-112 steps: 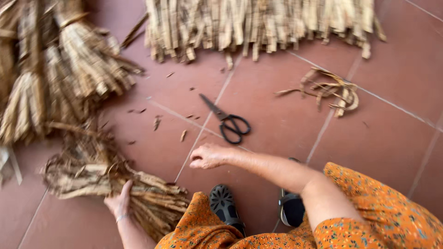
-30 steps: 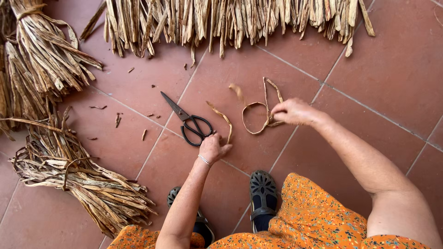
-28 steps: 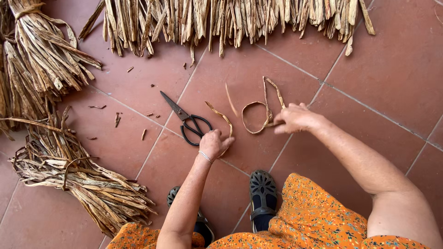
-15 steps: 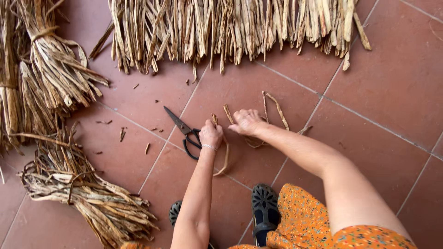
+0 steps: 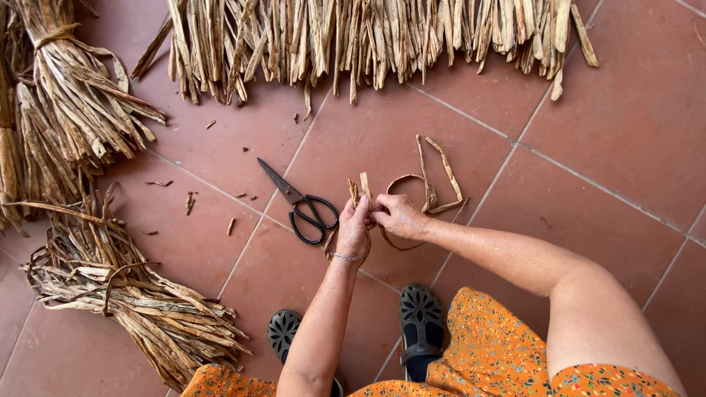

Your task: The person sits on a tiled floor and uses scissors to trim the ends of dried plant bundles. They repeatedly cut the uneven tips, separate the bundles, and place the trimmed pieces aside.

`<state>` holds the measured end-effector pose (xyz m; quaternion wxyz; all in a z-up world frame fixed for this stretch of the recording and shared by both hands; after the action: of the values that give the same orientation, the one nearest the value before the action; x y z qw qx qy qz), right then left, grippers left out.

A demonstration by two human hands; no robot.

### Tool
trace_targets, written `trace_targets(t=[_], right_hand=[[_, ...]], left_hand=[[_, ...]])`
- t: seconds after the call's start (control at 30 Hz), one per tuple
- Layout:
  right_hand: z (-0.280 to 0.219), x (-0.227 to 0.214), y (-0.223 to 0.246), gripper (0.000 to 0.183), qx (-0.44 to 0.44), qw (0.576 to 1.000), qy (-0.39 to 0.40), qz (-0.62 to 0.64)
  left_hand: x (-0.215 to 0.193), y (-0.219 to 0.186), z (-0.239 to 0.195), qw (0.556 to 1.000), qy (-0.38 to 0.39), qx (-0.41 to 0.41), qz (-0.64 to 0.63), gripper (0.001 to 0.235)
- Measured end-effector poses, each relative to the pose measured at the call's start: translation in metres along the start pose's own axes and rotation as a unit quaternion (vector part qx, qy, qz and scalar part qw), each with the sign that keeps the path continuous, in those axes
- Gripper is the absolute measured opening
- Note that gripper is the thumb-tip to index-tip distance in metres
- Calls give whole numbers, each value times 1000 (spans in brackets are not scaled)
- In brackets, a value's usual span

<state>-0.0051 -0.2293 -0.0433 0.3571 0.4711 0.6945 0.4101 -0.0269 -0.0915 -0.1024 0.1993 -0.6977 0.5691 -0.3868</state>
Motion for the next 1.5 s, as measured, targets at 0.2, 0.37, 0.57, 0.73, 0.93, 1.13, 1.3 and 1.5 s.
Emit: trace_targets(t=[0.2,0.37,0.57,0.73,0.93,1.13,1.3,1.5], right_hand=[[-18,-12,-23,19,-16,991,87,-105],[0,-88,-42,24,5,986,-83,-145],[5,-124,-73,39,115,949,-119,-268],[7,-110,-75,19,98,964,-106,-224],[5,-95,-44,15,82,995,-30,-42],[12,-119,-29,13,148,981,-30,120],[17,-124,-33,17,164,979,-34,114],[23,-148,-40,18,125,989,-70,39]], left_hand=[[-21,-37,-33,999,-42,-24,-21,17],[-55,-110,-63,996,17,50,-75,17],[-60,-143,-81,989,-33,121,79,21],[-30,-96,-61,975,-22,44,217,17],[4,-53,-14,944,6,145,297,20],[56,-1,-11,817,36,129,560,16],[104,36,-7,713,32,232,660,40],[84,38,-1,723,23,238,648,15]])
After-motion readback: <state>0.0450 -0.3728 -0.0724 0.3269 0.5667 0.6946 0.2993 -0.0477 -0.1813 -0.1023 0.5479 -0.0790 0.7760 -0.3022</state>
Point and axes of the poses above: each hand's wrist, its own z-axis towards the middle knuckle, its own x-axis out of the palm, y = z × x, the point moved 6 cm from there along z, towards the middle knuckle, and after that the axes turned 13 degrees about z, right-handed, at the moved point
